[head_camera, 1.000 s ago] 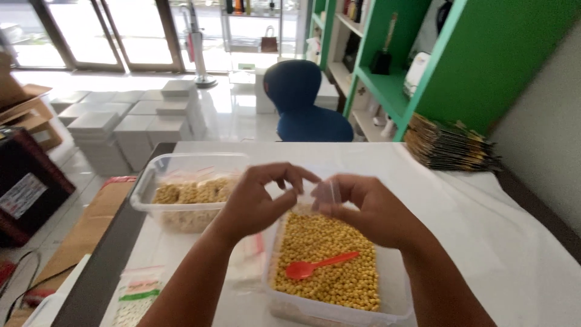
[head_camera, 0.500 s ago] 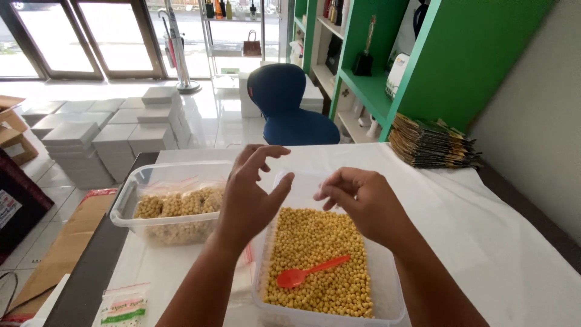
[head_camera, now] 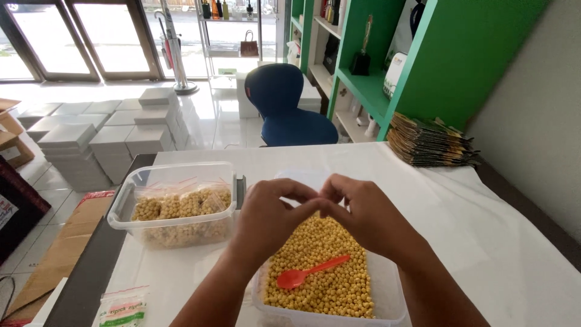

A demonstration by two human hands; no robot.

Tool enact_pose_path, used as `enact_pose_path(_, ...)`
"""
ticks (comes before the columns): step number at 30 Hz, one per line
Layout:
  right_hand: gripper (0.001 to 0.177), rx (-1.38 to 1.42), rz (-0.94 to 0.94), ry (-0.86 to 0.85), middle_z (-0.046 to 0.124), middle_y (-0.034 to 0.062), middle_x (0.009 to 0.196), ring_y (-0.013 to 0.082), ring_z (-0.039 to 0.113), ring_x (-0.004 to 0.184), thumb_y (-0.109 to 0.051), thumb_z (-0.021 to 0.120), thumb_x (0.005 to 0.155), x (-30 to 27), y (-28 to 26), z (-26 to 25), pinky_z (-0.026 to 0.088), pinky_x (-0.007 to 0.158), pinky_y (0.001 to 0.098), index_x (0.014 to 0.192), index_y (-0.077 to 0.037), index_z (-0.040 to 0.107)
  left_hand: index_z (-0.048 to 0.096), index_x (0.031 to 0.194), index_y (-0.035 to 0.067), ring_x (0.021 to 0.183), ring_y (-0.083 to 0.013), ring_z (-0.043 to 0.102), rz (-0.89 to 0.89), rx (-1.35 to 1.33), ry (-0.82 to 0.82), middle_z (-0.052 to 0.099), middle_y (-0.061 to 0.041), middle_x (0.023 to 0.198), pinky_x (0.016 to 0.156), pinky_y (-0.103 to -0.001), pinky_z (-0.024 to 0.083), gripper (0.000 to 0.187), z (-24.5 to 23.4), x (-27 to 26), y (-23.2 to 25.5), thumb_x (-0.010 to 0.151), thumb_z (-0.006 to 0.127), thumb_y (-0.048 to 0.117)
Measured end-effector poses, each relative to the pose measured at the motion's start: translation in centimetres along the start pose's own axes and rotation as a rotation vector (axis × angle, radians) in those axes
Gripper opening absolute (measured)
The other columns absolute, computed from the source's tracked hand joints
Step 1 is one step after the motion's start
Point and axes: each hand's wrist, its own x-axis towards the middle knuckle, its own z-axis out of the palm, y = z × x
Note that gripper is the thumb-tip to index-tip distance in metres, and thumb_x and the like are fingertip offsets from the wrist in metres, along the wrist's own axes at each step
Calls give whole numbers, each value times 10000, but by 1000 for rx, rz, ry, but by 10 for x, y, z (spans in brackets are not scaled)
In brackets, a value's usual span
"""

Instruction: Packaging small yellow beads into individual plastic zip-lock bags using a small spoon.

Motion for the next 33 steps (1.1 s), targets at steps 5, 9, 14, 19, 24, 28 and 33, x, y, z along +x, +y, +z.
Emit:
enact_pose_path(5, 368, -30, -35, -46, 795, 130, 771, 320, 763, 844, -442, 660, 948, -1, -5, -1, 568, 839, 415, 882, -88, 735, 814, 941, 41, 896, -310, 798, -30, 4, -41, 810, -178, 888, 716, -381, 652, 177, -5, 3, -2, 888, 767, 203)
enact_pose_path(9, 380, 41, -50, -10, 782, 117, 733, 276, 754, 772, -458, 662, 938, 0, -1, 1, 561, 838, 398, 873, -92, 744, 804, 992, 19, 916, -326, 797, -58, -21, -54, 807, -194, 915, 711, -380, 659, 188, -7, 3, -1, 910, 727, 169)
enact_pose_path(14, 312, 125, -94, 28, 779, 120, 736, 258, 738, 757, -379, 650, 955, 1, 1, 3, 557, 816, 401, 899, -86, 742, 789, 1019, -2, 913, -316, 799, -53, -101, -50, 798, -208, 923, 714, -374, 659, 202, -9, 5, -5, 941, 671, 143)
enact_pose_path(19, 247, 112, -119, 39, 771, 138, 757, 254, 725, 759, -292, 625, 984, 1, 0, 4, 546, 804, 405, 942, -72, 729, 773, 1025, -17, 894, -316, 801, -46, -157, -35, 785, -230, 914, 692, -364, 662, 203, -10, 1, -3, 951, 649, 126)
enact_pose_path(24, 224, 61, -142, 76, 782, 99, 742, 259, 738, 761, -293, 634, 971, 0, -4, 3, 543, 814, 399, 916, -101, 738, 792, 1015, 5, 829, -288, 794, -51, -118, -54, 804, -202, 905, 702, -389, 642, 199, -9, 3, -2, 869, 776, 139)
enact_pose_path(28, 242, 46, -153, 83, 760, 70, 704, 232, 730, 739, -333, 639, 969, 3, 5, 6, 538, 802, 385, 883, -126, 732, 801, 990, 30, 799, -275, 789, -38, -77, -22, 801, -183, 877, 694, -369, 641, 151, -5, 5, -10, 914, 726, 137)
enact_pose_path(33, 236, -90, -119, 118, 731, 87, 666, 256, 739, 690, -295, 628, 971, 6, 9, 8, 546, 794, 385, 831, -122, 709, 747, 996, 72, 861, -275, 764, 71, 188, -134, 771, -144, 886, 739, -365, 613, 152, -2, 6, -12, 981, 630, 169)
